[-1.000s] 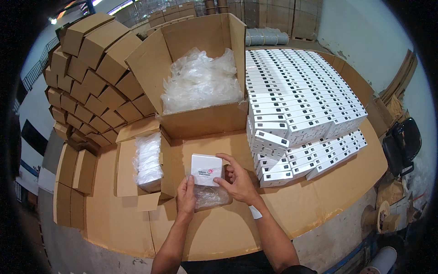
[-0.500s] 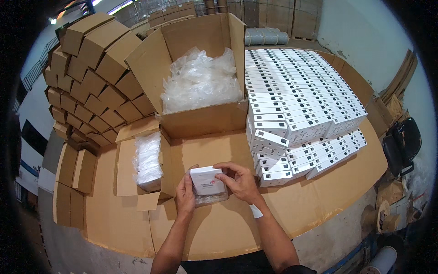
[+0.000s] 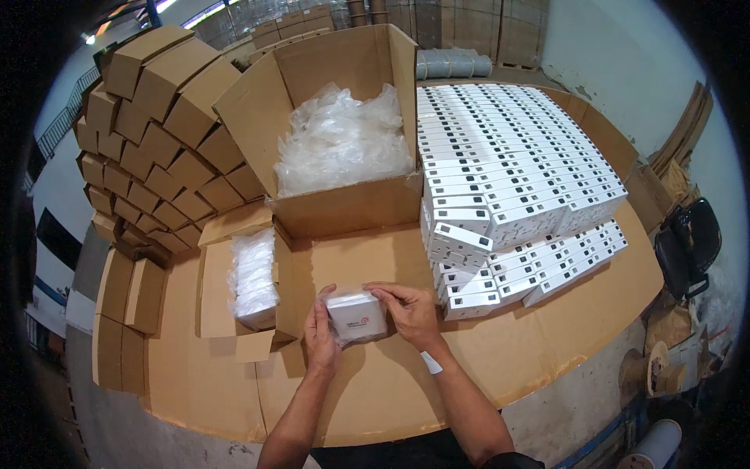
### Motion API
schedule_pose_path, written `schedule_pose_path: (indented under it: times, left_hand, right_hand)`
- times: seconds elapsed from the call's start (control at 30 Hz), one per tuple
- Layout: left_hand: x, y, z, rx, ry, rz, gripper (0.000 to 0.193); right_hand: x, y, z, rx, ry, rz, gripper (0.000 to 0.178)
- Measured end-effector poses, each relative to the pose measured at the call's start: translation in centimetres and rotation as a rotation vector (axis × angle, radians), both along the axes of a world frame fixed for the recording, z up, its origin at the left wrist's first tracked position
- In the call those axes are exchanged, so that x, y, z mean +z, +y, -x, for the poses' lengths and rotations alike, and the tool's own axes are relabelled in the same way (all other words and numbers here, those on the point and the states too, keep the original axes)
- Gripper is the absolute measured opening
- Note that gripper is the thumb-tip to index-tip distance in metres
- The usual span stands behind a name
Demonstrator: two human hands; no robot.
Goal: The person packs small electronic product boxes by hand, inserting each into a plastic sleeve, then arranging the sleeved boxes into a larger cardboard box for shipment.
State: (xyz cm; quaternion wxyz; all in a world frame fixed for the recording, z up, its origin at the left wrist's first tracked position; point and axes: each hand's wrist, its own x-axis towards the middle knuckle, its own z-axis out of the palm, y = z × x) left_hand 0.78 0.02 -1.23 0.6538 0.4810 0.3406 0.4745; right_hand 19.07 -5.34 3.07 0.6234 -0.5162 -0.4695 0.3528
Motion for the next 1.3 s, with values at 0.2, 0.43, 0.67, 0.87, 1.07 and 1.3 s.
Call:
schedule_pose_path:
  times: [0.2,0.43,0.67,0.87,1.07,1.3]
  left_hand:
    - [0.8,-0.3,-0.3,0.045,-0.042,-0.029,0.051]
    - [2.3,-0.5,0.0,0.077,0.139,-0.233,0.053]
    - [2.3,-0.1,-0.4,0.062,0.147,-0.188,0.056]
    - [2.1,-0.2,-1.0,0.048,-0.074,-0.227,0.057]
    - [1.4,0.0,0.1,-0.054,0.139,-0.039,0.038]
    - [1.0,0.5,0.2,-0.086,-0.051,-0.178,0.016]
  right_hand:
    - [0.5,-0.1,0.2,-0.070,-0.085,-0.038,0.017]
    - [1.8,-0.8,0.3,-0.056,-0.044,-0.074,0.017]
    - [1.3,-0.3,0.3,0.048,0.114,-0.011,0.029]
    - [0.3,-0.1,-0.3,0.188,0.050,-0.040,0.074]
    - [0.2,-0.4,-1.0,0.254,0.059,0.297,0.046]
    - [0.0,-0.8,-0.9,0.206,0.041,0.120,0.017]
